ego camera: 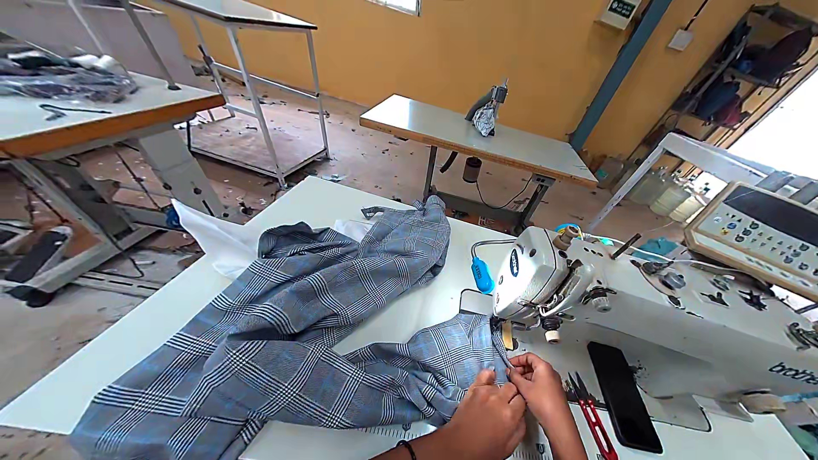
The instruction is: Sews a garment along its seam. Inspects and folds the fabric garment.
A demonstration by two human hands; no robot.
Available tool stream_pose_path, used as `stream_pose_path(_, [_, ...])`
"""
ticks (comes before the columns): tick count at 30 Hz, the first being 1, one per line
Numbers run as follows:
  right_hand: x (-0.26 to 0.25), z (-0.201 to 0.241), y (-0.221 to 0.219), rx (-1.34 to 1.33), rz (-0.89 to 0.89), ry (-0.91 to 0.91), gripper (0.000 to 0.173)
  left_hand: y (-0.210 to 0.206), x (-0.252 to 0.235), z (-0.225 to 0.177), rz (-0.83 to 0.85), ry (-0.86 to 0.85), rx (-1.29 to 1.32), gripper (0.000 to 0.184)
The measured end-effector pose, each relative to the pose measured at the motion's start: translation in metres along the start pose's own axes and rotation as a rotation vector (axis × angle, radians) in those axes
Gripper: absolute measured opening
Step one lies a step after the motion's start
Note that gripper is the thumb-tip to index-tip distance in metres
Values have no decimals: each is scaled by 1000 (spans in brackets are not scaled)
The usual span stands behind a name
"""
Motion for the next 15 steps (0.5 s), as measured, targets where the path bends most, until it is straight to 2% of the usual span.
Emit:
stream_pose_path(4, [17, 7, -1, 13, -110, 196, 24, 16, 2, 23, 387, 228, 87, 47])
stream_pose_path(7, [27, 10, -15, 16, -80, 205, 27, 21, -1, 32, 718, 326, 140, 56])
stream_pose_path(11, [28, 3, -21, -29, -65, 179, 30, 20, 5, 26, 780, 263, 133, 56])
stream_pose_path(15, [25, 0, -24, -29, -30, 165, 31, 20, 12, 22, 704, 199, 106, 48])
Point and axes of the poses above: each hand's wrist, its own x-axis away from the middle knuckle, its own y-axis out of the back of the hand, z = x × y, the point moved 4 cm from there along -x, towards the middle knuckle, and after that the axes turned 4 degrees about -z, right-handed, at the moved point
